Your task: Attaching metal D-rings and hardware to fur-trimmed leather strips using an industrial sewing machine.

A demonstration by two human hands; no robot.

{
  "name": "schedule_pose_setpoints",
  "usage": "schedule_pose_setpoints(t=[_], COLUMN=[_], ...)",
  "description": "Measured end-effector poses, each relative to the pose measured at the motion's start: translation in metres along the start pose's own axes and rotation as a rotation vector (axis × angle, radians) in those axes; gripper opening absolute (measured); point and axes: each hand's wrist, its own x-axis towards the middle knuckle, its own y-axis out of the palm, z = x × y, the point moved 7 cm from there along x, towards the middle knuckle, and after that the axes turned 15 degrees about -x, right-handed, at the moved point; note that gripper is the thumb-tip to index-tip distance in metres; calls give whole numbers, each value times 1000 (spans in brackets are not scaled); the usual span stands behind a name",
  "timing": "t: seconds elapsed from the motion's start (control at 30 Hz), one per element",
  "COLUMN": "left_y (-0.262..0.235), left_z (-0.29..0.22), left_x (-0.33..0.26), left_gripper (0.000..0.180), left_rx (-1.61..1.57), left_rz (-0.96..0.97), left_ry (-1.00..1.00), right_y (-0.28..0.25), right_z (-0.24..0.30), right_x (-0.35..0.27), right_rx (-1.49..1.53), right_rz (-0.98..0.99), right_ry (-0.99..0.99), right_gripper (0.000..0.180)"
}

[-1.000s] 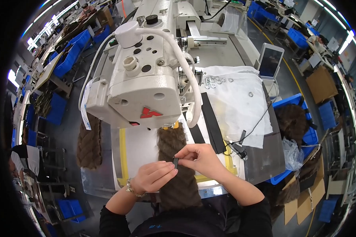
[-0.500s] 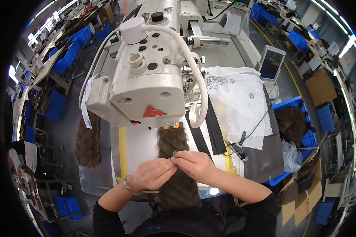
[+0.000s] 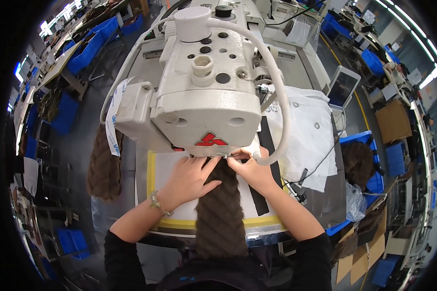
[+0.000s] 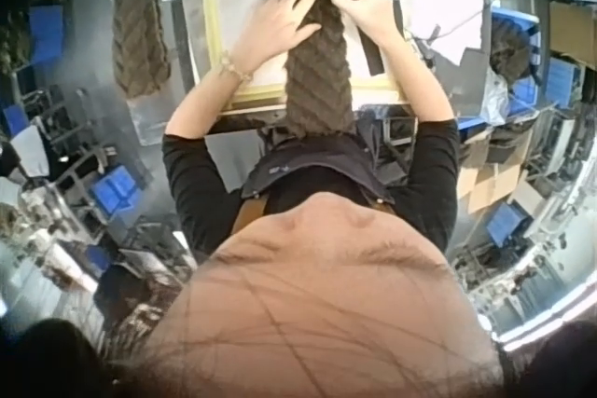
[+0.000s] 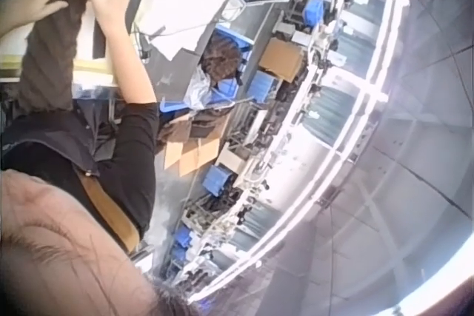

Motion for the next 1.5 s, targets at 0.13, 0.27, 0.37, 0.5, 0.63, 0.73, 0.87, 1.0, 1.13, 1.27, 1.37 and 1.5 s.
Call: schedule_pose_setpoints(t=[0.13, 0.27, 0.37, 0.5, 0.63, 0.73, 0.87, 1.0, 1.13, 1.27, 1.37, 1.5], left_y=[7, 10, 11, 11, 8, 8, 0, -3, -2, -5, -2, -2], left_z=[5, 5, 2, 6, 10, 13, 15, 19, 22, 21, 19, 18], left_x=[-1, -2, 0, -1, -5, -5, -5, -5, -2, 1, 6, 4], left_gripper=[66, 68, 68, 65, 58, 55, 50, 46, 39, 28, 24, 21], left_rx=[13, 39, 55, 55, 26, 14, -23, -114, -172, -172, -131, -20], left_rz=[-11, 7, -3, 18, -51, -51, -91, -105, -90, -108, -64, -77], left_ry=[-10, -57, -48, -66, -4, -9, -14, -14, -36, -43, -56, -61], right_y=[3, 4, 6, 9, 12, 14, 15, 15, 17, 19, 21, 24], right_z=[-13, 7, 12, 17, 17, 21, 26, 28, 29, 27, 26, 23], right_x=[-5, -10, -13, -9, -7, -6, -8, -8, -6, -6, -9, -11], right_rx=[-111, -327, -345, -351, -300, -268, -291, -345, -319, -387, -465, -532], right_rz=[11, -26, -87, -74, -37, -32, -51, -54, -21, -44, -71, -11], right_ry=[-23, -158, -371, -392, -356, -382, -444, -442, -367, -406, -459, -447], right_gripper=[20, 17, 15, 14, 12, 12, 13, 12, 12, 12, 12, 13])
